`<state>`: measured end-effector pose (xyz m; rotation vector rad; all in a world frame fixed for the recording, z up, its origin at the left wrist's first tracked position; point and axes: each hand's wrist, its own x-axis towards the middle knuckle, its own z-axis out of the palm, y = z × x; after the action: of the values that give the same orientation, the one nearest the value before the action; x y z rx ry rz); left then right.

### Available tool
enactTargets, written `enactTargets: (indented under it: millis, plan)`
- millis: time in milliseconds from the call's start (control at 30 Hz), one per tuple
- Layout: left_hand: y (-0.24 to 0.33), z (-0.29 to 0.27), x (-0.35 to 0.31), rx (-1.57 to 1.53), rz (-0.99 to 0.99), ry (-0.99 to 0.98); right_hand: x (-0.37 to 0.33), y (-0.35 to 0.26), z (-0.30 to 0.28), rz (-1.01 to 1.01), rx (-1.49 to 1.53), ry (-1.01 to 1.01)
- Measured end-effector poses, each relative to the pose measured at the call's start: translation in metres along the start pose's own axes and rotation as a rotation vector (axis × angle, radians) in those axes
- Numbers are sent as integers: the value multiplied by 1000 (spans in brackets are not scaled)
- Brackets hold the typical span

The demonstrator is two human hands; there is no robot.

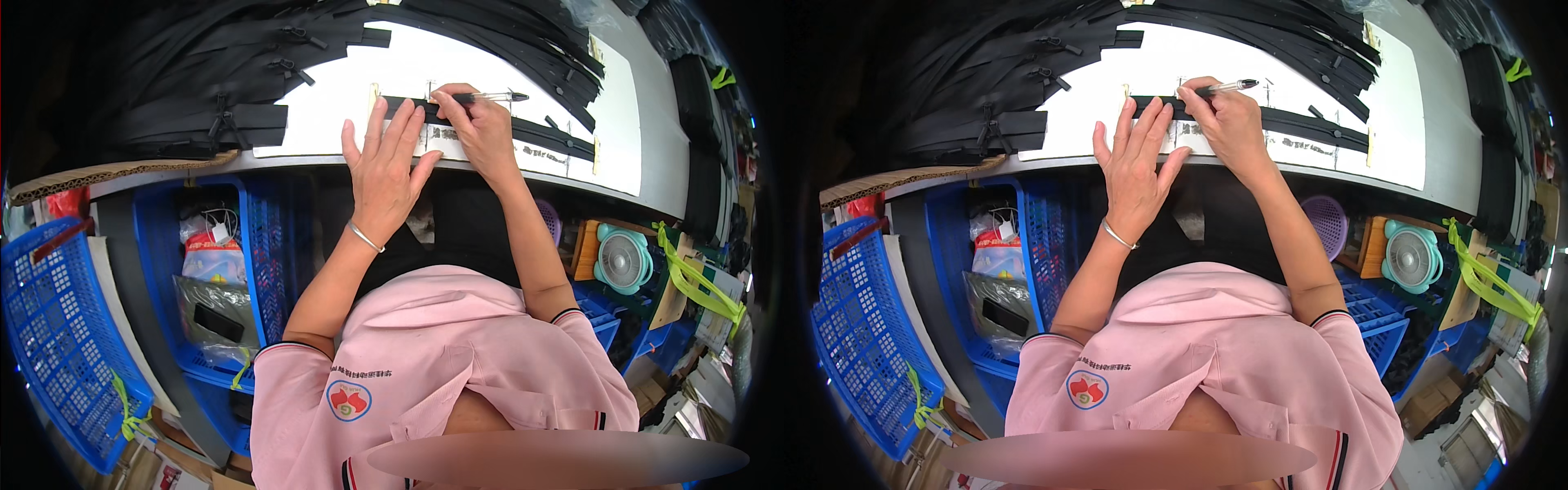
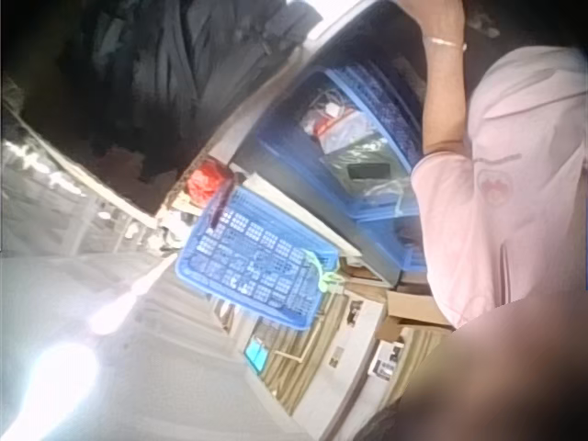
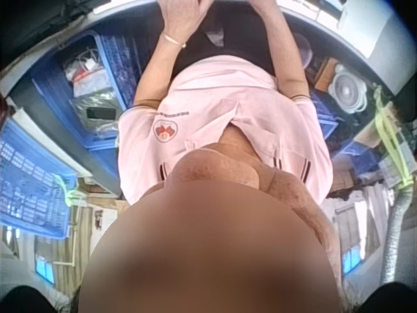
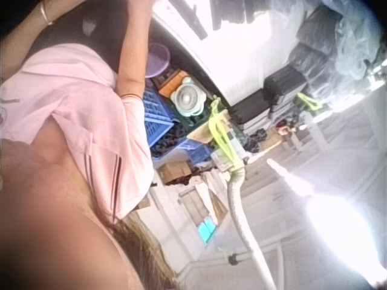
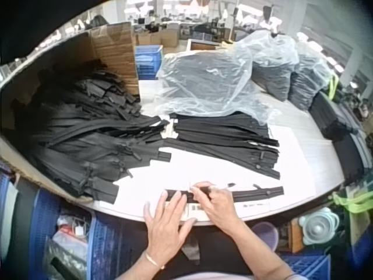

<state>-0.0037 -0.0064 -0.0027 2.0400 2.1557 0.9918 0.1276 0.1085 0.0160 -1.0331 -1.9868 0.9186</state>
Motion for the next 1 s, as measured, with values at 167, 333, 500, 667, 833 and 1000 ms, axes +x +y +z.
enactTargets:
  millis: [167,333,500,667,833,1000]
  plan:
    - [0,1,0,17,6,0,-1,-2,-1,23,48,37]
    - [-1,1,1,23,5,-7,-3,3,-6,66,131,-67]
    - [0,1,0,19,-7,-17,-5,9,-7,34,34,-143]
    - [2,1,2,13,-4,-17,-7,20,-8,29,-15,-162]
    - [-1,2,0,8,-14,-31,-14,-4,-28,120,236,11]
    - [-2,3,-1,24,1,-30,-26,22,-70,144,28,301]
